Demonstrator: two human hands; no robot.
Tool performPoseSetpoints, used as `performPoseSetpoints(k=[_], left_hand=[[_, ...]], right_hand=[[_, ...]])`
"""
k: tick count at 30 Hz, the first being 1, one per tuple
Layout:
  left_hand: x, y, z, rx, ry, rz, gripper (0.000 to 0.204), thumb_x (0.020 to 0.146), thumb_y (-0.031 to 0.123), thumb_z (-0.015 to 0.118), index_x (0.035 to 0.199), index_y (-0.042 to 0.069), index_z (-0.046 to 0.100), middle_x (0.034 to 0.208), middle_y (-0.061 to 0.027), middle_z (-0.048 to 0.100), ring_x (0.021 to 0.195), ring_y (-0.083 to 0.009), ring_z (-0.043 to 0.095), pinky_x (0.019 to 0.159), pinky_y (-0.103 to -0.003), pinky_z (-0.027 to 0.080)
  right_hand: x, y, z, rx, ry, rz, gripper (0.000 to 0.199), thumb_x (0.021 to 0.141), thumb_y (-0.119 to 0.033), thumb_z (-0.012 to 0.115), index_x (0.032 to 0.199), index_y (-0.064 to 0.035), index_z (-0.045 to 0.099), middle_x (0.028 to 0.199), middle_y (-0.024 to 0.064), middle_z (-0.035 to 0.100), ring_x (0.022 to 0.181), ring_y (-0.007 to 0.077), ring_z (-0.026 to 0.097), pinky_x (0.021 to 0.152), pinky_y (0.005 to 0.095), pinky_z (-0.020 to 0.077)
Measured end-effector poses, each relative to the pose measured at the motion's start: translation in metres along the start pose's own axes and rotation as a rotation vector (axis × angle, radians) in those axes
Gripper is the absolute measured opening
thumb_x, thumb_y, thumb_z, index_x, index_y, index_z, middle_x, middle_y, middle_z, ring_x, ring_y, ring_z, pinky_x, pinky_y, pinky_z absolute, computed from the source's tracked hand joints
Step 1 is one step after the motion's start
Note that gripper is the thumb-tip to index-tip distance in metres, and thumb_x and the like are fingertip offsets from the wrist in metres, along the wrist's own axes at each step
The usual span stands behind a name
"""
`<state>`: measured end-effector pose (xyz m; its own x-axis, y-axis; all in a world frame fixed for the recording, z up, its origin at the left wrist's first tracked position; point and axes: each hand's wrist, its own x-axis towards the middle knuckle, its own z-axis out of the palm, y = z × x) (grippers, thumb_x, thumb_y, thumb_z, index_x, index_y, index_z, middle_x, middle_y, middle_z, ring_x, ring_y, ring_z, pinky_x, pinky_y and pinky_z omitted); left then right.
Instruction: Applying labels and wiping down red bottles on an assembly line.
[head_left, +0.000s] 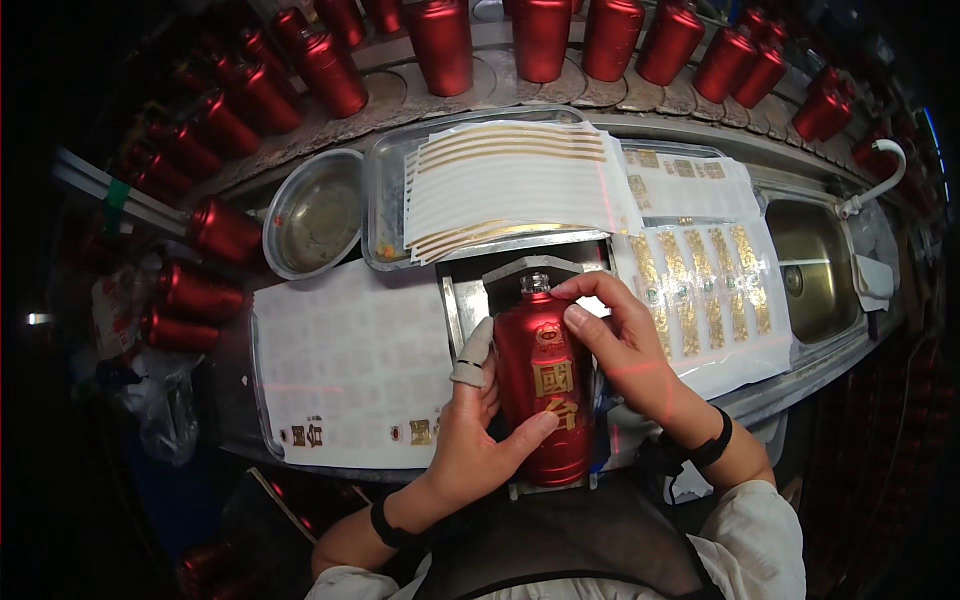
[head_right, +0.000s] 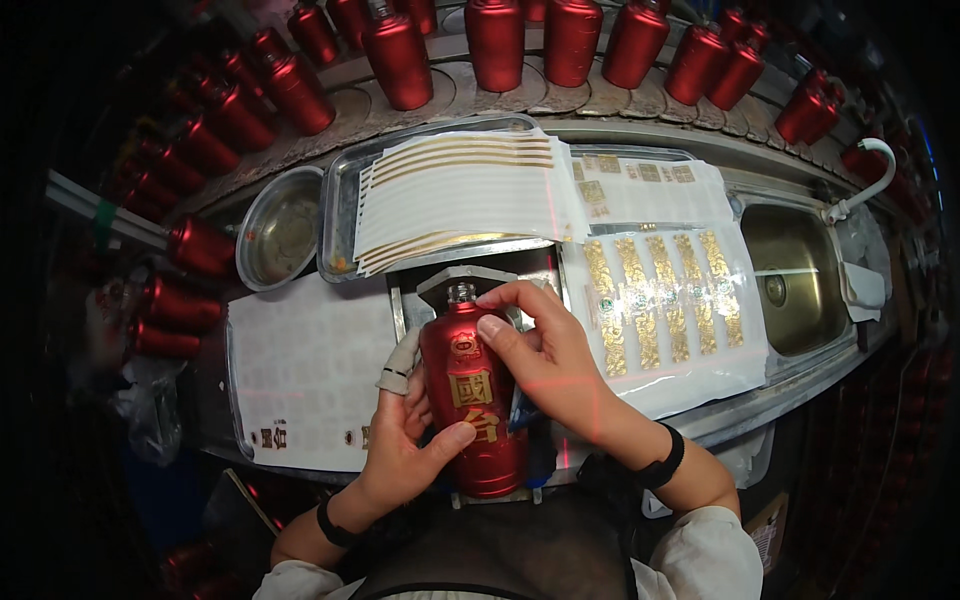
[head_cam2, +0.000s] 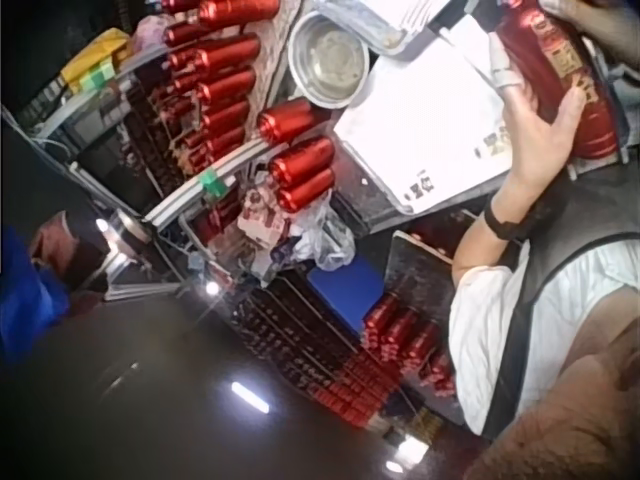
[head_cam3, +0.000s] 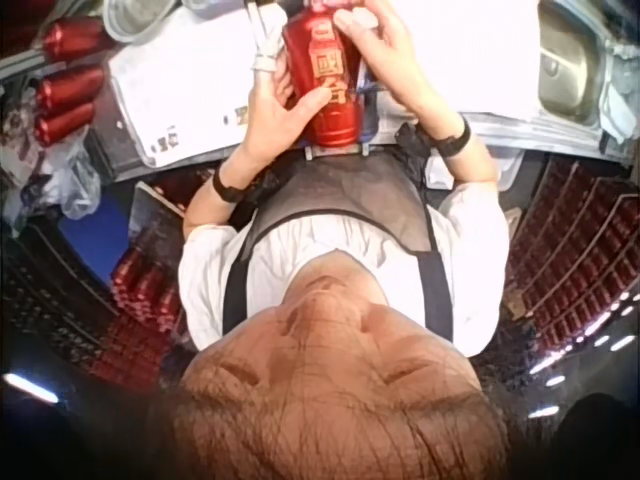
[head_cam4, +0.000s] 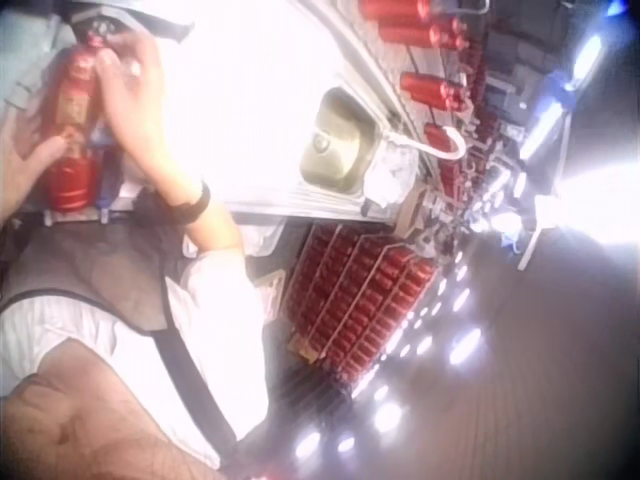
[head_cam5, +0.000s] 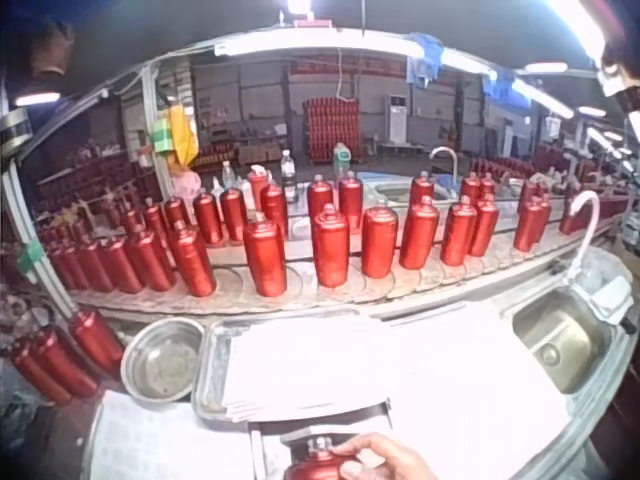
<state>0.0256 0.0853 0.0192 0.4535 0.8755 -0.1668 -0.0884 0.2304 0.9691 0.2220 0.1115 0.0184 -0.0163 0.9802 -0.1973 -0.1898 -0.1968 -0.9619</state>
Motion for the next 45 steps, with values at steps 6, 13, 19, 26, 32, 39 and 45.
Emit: performPoseSetpoints(k=[6,13,19,26,32,39,45], left_hand=[[-0.001,0.002,0.004,-0.014,-0.003,-0.001,0.099,0.087,0.007,0.073,0.156,0.000,0.002,0.155,-0.0239,0.028,0.142,-0.0282,0.037,0.116,-0.040,0.032],[0.000,0.002,0.007,-0.007,-0.002,0.016,0.098,0.087,0.007,0.073,0.155,-0.001,0.003,0.155,-0.0231,0.029,0.142,-0.0278,0.037,0.116,-0.040,0.033],[0.000,0.002,0.009,-0.015,0.004,0.007,0.098,0.087,0.009,0.073,0.155,-0.001,0.004,0.155,-0.0229,0.030,0.142,-0.0282,0.038,0.116,-0.040,0.033],[-0.001,0.001,0.006,-0.010,-0.014,-0.002,0.099,0.087,0.008,0.073,0.156,0.000,0.003,0.156,-0.0235,0.027,0.143,-0.0293,0.036,0.116,-0.041,0.032],[-0.002,0.002,0.003,-0.102,-0.041,-0.028,0.100,0.088,0.006,0.072,0.157,0.001,-0.002,0.159,-0.0244,0.020,0.146,-0.0299,0.030,0.118,-0.041,0.028],[-0.003,0.002,0.004,-0.035,-0.047,0.002,0.100,0.090,0.009,0.071,0.157,0.001,-0.003,0.160,-0.0249,0.019,0.146,-0.0301,0.030,0.117,-0.042,0.028],[-0.004,0.001,0.004,-0.050,-0.050,-0.012,0.098,0.092,0.010,0.069,0.157,0.002,-0.004,0.160,-0.0249,0.019,0.146,-0.0302,0.030,0.117,-0.042,0.028]], right_hand=[[-0.009,-0.004,0.001,-0.324,0.034,-0.126,0.036,0.090,-0.024,0.072,0.118,-0.0056,0.058,0.102,0.0079,0.055,0.082,0.0138,0.060,0.068,0.0268,0.0497],[-0.007,-0.005,0.002,-0.482,0.066,-0.138,0.043,0.082,-0.030,0.078,0.115,-0.0081,0.059,0.096,0.0085,0.057,0.075,0.0178,0.052,0.064,0.0309,0.0439],[-0.007,-0.009,0.001,-0.532,0.069,-0.168,0.043,0.083,-0.031,0.077,0.114,-0.0073,0.059,0.096,0.0084,0.058,0.075,0.0177,0.052,0.065,0.0310,0.0438],[-0.011,-0.003,-0.008,-0.150,-0.008,-0.030,0.043,0.091,-0.024,0.071,0.126,-0.0050,0.055,0.116,0.0085,0.058,0.087,0.0097,0.061,0.071,0.0231,0.0499],[-0.060,0.025,-0.021,0.062,-0.055,0.056,0.066,0.093,-0.021,0.069,0.149,-0.0071,0.036,0.133,0.0120,0.047,0.076,0.0047,0.061,0.065,0.0186,0.0480],[-0.066,0.024,-0.019,-0.144,-0.022,0.080,0.081,0.085,-0.027,0.078,0.151,-0.0066,0.035,0.129,0.0097,0.048,0.057,-0.0006,0.038,0.050,0.0174,0.0327],[-0.064,0.023,-0.020,-0.146,-0.048,0.064,0.082,0.084,-0.027,0.078,0.150,-0.0057,0.034,0.129,0.0099,0.048,0.057,0.0001,0.038,0.050,0.0181,0.0333]])
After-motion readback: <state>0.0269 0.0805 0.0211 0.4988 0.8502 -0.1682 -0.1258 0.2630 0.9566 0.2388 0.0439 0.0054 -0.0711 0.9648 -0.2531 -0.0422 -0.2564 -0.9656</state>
